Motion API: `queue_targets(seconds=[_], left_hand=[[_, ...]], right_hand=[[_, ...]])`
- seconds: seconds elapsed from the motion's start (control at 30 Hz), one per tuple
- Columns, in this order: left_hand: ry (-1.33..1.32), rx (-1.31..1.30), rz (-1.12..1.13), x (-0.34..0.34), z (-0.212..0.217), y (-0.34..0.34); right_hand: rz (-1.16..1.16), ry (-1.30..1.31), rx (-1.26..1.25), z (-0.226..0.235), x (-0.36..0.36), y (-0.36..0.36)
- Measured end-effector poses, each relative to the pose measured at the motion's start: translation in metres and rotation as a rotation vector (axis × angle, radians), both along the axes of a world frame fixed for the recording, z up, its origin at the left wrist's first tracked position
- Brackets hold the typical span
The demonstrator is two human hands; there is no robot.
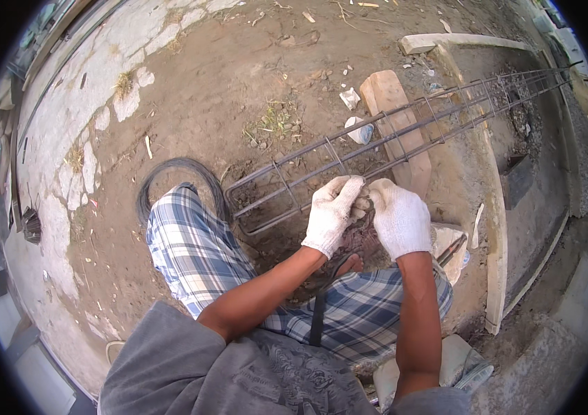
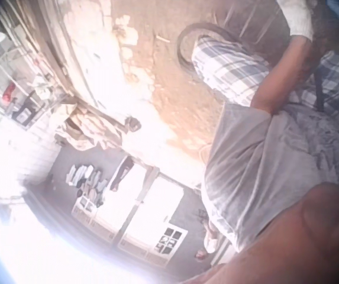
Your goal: The person picks up a pre-fabricated rebar cage and places it into a rectangular wooden formwork. They then use a wire tying tool to secure the intersections of the rebar grid with wire, working systematically along the length of the cage.
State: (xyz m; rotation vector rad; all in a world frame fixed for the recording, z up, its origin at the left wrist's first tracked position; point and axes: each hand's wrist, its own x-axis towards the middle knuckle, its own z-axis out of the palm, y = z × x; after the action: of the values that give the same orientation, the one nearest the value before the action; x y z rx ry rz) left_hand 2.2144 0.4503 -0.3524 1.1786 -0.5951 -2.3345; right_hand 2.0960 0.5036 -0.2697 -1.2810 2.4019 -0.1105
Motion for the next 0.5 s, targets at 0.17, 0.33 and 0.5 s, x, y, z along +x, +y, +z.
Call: queue_targets(seconds=[0.17,0.33,0.5], left_hand=[[-0.035,-0.040,0.125,0.028,-0.040,-0.014],[-0.135,-0.234,-0.383,0.030,-0.013,-0.083],[-0.584,-0.712,-0.709,0.041,0.053,-0.180]], right_hand=[[-0.076,-0.320,-0.123,-0.042,0.021,-0.007],[-0.148,-0.506,-0.369,-0.044,-0.017,-0.027],[-0.237,-0.454,-0.628,-0.048,-0.063,-0.043]])
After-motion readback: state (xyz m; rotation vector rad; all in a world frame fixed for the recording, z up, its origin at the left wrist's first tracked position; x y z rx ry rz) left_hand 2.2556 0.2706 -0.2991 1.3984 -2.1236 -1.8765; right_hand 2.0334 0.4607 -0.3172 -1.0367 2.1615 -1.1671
